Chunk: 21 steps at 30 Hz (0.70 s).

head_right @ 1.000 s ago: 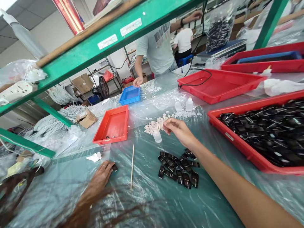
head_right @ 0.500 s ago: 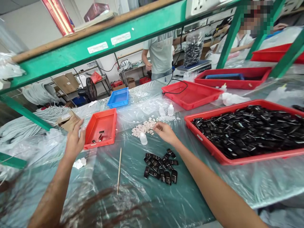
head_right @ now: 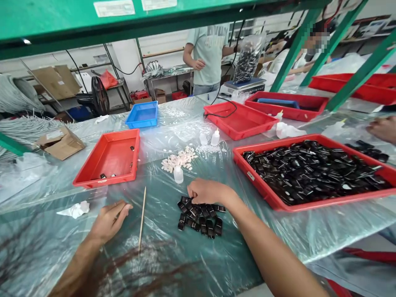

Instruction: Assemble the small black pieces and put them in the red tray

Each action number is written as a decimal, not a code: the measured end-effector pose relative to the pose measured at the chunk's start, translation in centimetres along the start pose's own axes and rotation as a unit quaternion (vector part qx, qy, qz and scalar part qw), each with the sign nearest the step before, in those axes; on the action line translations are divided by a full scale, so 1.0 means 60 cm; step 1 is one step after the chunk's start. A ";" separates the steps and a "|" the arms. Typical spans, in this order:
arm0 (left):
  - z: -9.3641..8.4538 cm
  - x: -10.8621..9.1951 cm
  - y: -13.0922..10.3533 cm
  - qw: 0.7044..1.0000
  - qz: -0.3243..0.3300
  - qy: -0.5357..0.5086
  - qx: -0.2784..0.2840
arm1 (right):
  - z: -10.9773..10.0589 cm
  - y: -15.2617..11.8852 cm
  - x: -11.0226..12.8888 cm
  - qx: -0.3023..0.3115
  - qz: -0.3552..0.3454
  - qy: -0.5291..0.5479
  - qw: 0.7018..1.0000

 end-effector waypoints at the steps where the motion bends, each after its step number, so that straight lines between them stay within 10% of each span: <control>1: 0.001 -0.005 -0.002 1.000 0.003 0.000 0.002 | -0.005 -0.003 0.002 0.000 0.001 0.003 1.000; 7: 0.021 -0.075 -0.035 0.996 -0.005 -0.088 -0.004 | -0.018 -0.006 0.075 -0.028 -0.056 0.082 0.995; 14: 0.049 -0.128 -0.070 0.975 -0.018 -0.214 -0.056 | 0.036 0.017 0.218 -0.230 -0.184 0.222 0.929; 21: 0.014 -0.120 -0.052 0.971 -0.035 -0.213 -0.105 | -0.042 0.006 0.066 -0.392 -0.020 0.099 0.915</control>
Point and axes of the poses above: each hand's wrist, its own y-axis towards the middle knuckle, its own z-axis out of the palm, x = y × z, the point moved 6 cm from there along y, towards the middle knuckle, and after that the axes turned 11 degrees about -z, right-handed, at the moved point
